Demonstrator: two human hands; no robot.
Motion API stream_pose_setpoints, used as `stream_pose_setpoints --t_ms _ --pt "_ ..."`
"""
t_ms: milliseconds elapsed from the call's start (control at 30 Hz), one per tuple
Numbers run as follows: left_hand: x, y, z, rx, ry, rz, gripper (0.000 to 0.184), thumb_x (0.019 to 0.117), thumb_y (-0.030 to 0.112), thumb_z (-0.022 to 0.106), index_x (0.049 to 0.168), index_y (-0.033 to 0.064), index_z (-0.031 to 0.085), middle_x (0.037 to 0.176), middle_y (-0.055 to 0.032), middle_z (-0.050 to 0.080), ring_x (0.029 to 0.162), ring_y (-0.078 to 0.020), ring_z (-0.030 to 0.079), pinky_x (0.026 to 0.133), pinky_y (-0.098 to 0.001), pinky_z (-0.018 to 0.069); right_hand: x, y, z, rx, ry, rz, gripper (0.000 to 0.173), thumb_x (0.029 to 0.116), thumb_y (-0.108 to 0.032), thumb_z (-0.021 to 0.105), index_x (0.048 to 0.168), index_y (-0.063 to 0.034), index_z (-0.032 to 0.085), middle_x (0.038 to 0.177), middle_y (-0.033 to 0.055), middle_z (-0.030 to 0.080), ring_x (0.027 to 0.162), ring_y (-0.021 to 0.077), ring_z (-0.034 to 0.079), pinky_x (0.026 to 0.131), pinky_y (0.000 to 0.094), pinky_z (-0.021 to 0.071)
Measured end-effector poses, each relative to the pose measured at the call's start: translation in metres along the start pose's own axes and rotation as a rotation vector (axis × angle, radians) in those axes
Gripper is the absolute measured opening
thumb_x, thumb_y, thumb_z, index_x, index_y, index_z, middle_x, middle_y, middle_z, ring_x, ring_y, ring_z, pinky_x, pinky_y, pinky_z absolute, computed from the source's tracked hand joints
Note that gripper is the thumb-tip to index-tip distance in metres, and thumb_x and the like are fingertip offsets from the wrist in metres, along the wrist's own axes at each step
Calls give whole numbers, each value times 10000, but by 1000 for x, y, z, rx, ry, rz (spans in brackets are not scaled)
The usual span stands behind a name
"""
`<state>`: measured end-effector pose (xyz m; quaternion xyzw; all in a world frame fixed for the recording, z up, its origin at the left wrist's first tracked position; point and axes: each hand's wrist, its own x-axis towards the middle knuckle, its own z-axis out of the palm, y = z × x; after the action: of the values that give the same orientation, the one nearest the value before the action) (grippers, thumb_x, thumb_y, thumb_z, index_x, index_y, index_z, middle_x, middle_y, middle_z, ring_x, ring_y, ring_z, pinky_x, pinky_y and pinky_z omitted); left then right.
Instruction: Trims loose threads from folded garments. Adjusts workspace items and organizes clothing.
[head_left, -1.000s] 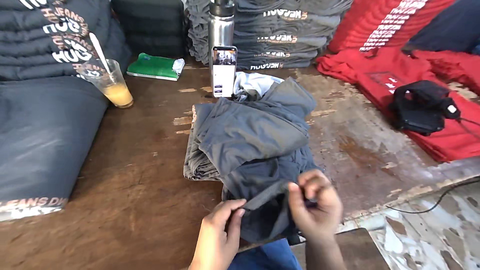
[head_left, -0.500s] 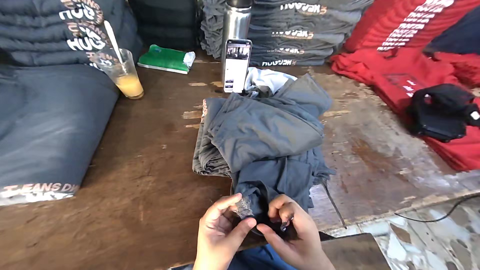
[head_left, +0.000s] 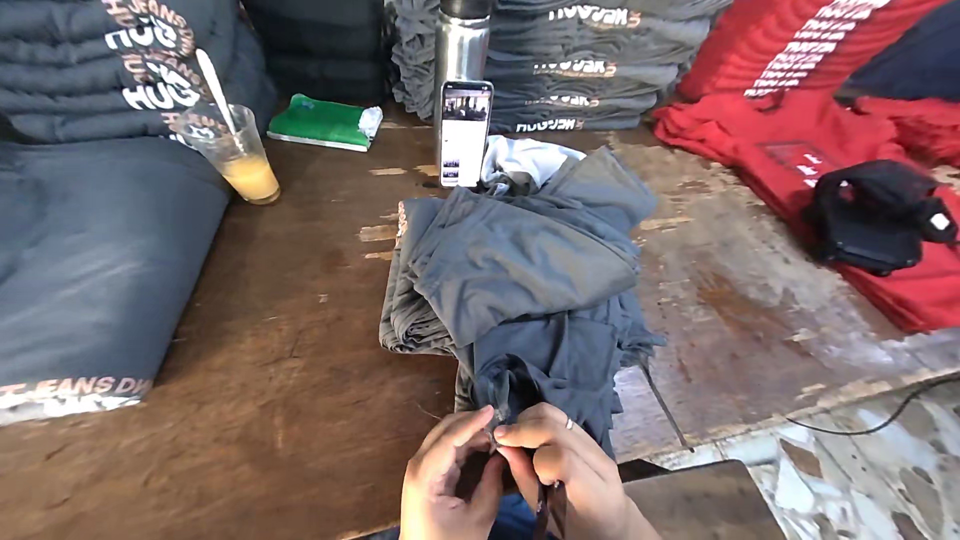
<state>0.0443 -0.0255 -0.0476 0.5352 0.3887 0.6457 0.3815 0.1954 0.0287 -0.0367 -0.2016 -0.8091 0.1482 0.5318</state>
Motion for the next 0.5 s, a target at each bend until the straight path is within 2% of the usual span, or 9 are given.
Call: stream_pose_setpoints --t_ms 67,133,300,400,500 --pt "0 -3 0 140 -1 73 392 849 -58 710 1202 113 722 1161 11 690 1041 -32 666 902 -210 584 -2 -5 -2 16 -12 24 207 955 0 655 940 -89 469 999 63 641 986 127 657 897 229 558" --pt "1 -4 0 208 -7 128 324 862 -47 695 1142 106 748 1111 0 697 1024 -21 657 890 -181 568 -4 -12 -4 34 -19 37 196 950 6 646 932 -91 477 1003 62 632 986 128 650 896 229 557" --pt "2 -2 1 267 -35 151 231 878 31 742 1099 93 770 1059 -12 710 1016 -5 648 905 -150 537 -5 -28 -10 209 -90 83 202 935 39 649 910 -66 478 999 103 622 1002 162 647 921 253 550" --pt "4 -6 3 276 -5 191 130 911 70 727 1029 95 775 1020 -9 716 977 -6 659 878 -142 543 -7 -31 -5 273 -96 73 176 930 50 641 913 -50 497 992 115 620 995 183 640 945 272 539" --pt "4 -8 1 200 5 160 109 965 118 695 1044 119 769 1006 27 712 954 5 659 854 -145 554 -7 -31 -5 289 -41 134 184 955 -12 637 938 -87 471 1045 81 600 1034 135 628 943 244 532"
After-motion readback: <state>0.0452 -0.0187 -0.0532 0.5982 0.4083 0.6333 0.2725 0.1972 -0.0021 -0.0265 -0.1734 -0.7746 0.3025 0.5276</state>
